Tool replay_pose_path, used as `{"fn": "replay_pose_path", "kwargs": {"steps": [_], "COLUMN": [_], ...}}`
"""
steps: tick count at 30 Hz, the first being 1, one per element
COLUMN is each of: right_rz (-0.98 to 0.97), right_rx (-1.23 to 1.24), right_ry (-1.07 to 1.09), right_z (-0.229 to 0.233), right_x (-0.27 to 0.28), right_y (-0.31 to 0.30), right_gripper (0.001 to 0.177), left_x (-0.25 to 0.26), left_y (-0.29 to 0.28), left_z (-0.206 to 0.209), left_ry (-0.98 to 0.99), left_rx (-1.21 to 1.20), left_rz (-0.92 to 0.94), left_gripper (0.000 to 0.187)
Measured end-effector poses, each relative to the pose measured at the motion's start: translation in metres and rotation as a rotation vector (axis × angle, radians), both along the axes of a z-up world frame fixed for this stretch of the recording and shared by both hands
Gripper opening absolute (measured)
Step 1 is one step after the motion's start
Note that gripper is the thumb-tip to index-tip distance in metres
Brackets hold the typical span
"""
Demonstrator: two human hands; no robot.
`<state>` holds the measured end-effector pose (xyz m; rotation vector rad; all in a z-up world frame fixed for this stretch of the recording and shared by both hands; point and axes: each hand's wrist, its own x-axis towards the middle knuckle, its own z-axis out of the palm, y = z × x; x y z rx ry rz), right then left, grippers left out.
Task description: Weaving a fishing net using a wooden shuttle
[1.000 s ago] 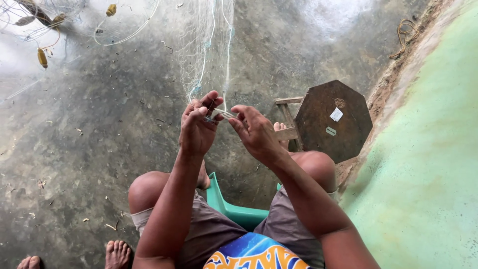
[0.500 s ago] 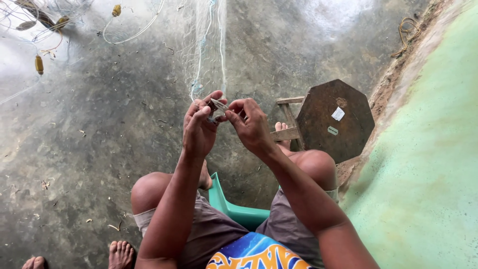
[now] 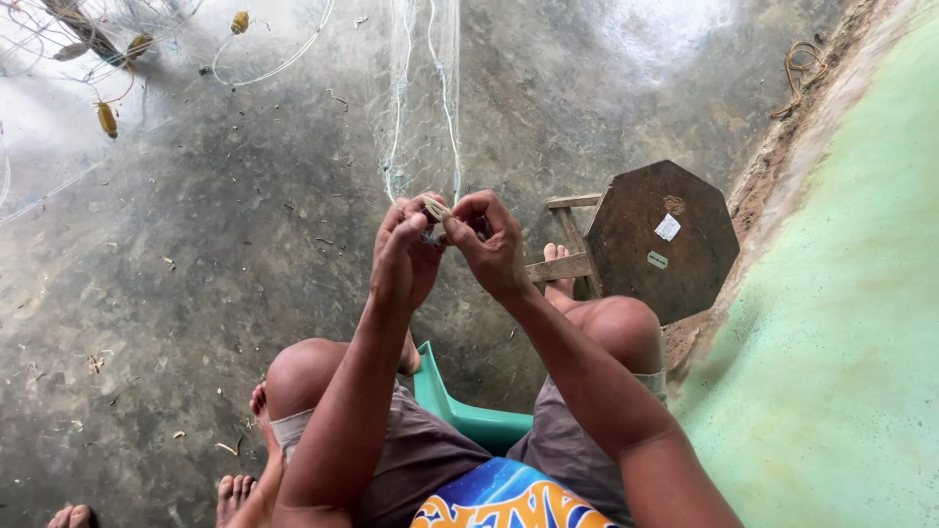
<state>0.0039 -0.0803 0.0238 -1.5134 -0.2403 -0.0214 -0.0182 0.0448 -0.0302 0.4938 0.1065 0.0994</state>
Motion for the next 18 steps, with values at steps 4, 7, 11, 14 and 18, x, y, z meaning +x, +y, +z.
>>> {"fn": "replay_pose_path", "kwargs": {"steps": [4, 7, 11, 14, 18], "right_rz": [-0.049, -0.004, 0.136, 0.029, 0.004], "right_rx": [-0.058, -0.132, -0.267, -0.116, -0.075], "right_ry": [-0.166, -0.259, -0.355, -0.244, -0.227], "right_z": [-0.004, 0.005, 0.002, 0.037, 0.055], "right_x": [0.003, 0.002, 0.024, 0.045, 0.058], "right_y": [-0.001, -0.003, -0.032, -0.057, -0.056], "right_gripper": [0.009, 0.012, 0.024, 0.012, 0.021], "left_x": [-0.002, 0.002, 0.002, 0.002, 0.007], "left_y": [-0.009, -0.005, 0.007, 0.012, 0.002], "left_z": [0.004, -0.012, 0.008, 0.009, 0.002], "left_ry": [-0.024, 0.021, 0.068, 0.058, 0.030], "left_rx": [-0.016, 0.006, 0.046, 0.092, 0.187], "left_rz": [0.051, 0.090, 0.113, 0.133, 0.123], "left_gripper": [0.026, 0.030, 0.030, 0.032, 0.035]}}
